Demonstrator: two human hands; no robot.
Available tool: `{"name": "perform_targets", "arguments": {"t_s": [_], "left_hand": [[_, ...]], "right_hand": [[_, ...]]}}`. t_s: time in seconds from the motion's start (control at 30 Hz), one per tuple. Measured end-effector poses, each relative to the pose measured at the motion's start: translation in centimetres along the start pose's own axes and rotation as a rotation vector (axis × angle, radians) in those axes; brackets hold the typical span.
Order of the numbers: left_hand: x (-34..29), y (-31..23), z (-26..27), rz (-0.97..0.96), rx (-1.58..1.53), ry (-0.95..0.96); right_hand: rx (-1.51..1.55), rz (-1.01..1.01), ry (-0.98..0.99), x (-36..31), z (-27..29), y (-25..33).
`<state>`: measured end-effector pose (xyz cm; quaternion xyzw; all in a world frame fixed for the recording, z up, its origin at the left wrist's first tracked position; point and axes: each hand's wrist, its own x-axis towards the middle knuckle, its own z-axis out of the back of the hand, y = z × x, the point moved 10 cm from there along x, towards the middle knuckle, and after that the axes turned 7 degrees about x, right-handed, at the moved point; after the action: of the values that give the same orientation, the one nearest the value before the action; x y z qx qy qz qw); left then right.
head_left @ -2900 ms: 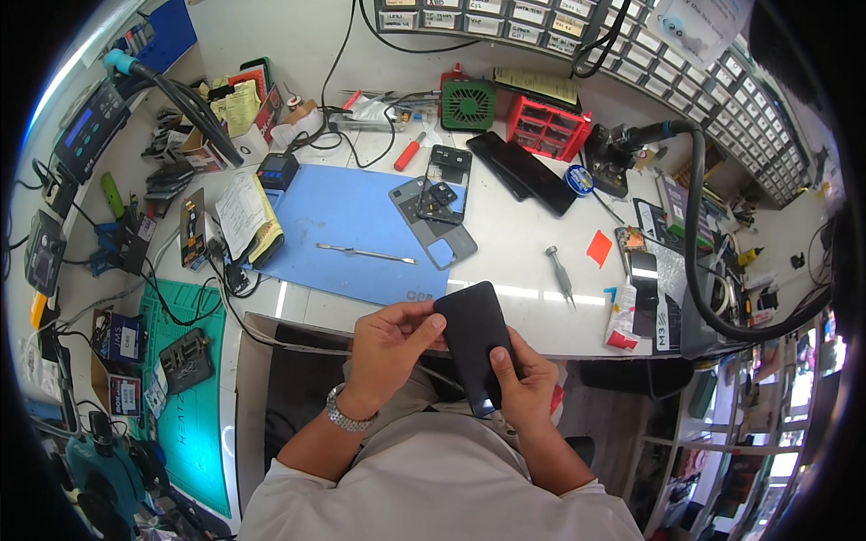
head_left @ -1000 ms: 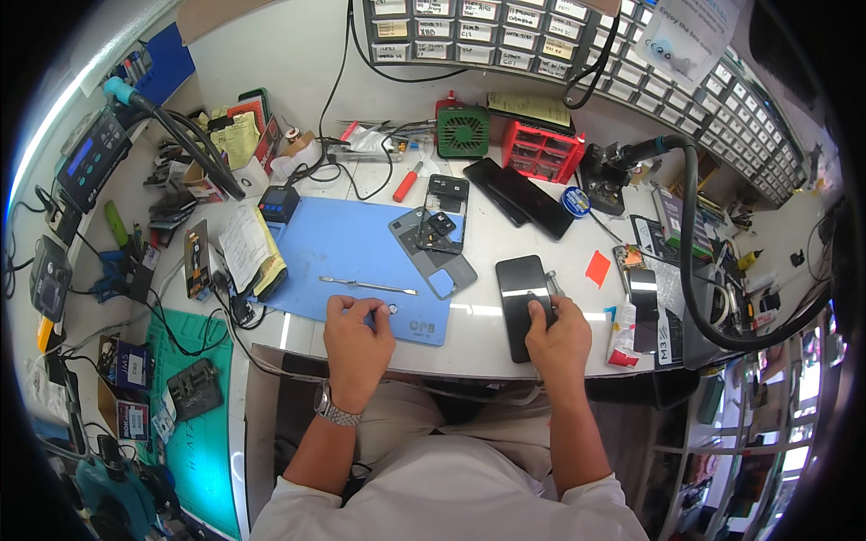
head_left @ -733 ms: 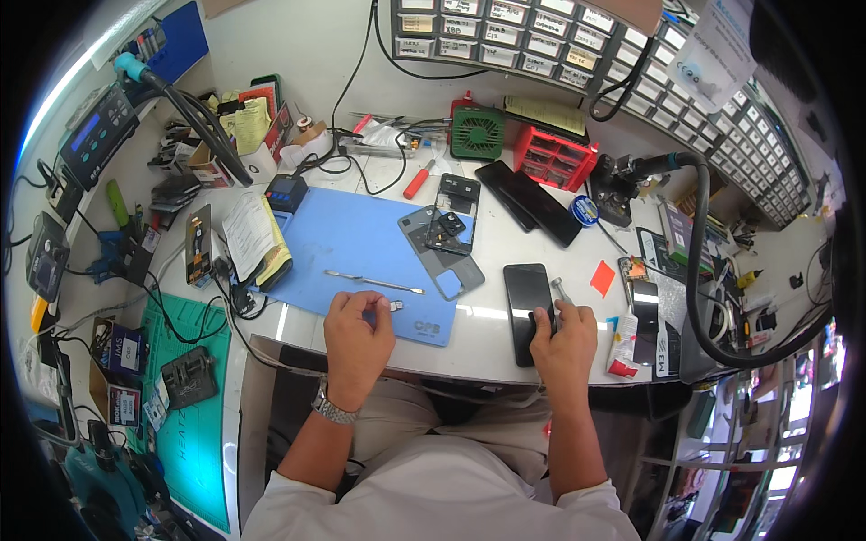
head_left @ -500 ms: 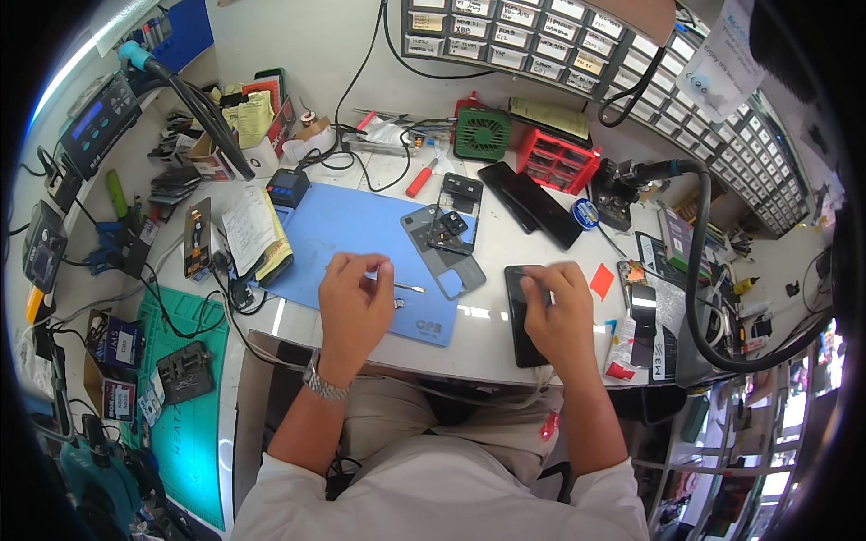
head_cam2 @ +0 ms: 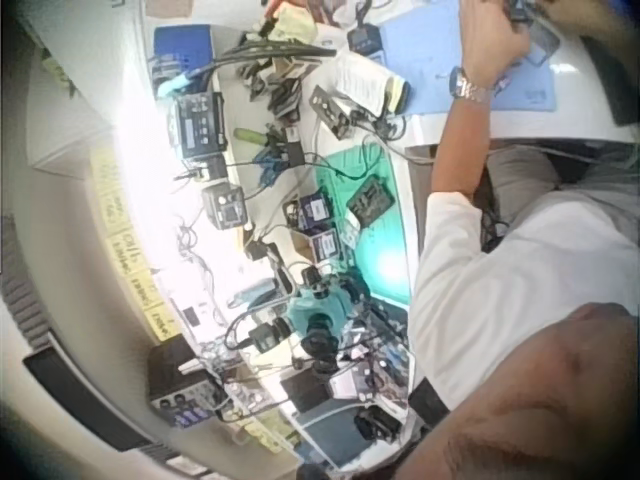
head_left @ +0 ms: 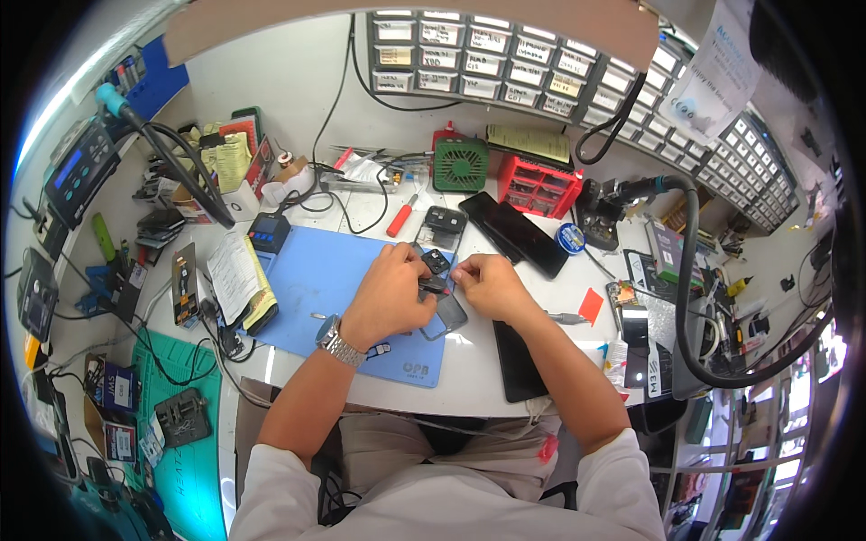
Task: The person handles a smartphone, removes the back cover, and inserts a SIM card into the tray. They then reassemble the phone and connect a charging cable to test it. The person also handles a second phone and its back cover during the process.
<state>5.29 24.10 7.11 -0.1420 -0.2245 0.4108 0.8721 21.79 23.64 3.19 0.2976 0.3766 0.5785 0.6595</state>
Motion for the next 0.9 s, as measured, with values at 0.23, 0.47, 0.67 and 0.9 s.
{"name": "perform_targets", "arguments": {"t_s": [0.23, 0.47, 0.67, 0.9], "left_hand": [[0.2, 0.0, 0.1, -0.035, 0.011, -0.106], [0.7, 2.9, 0.8, 0.127, -0.14, -0.135], [1.0, 3.2, 0.6, 0.169, -0.162, -0.094], [0.8, 2.9, 0.2, 0.19, -0.164, -0.037]], "right_hand": [[0.061, 0.227, -0.101, 0.3, 1.5, 0.2], [-0.187, 0.452, -0.156, 0.2, 0.1, 1.9], [-0.352, 0.533, -0.154, -0.2, -1.0, 1.9], [-0.372, 0.575, -0.169, -0.5, -0.3, 2.5]]}}
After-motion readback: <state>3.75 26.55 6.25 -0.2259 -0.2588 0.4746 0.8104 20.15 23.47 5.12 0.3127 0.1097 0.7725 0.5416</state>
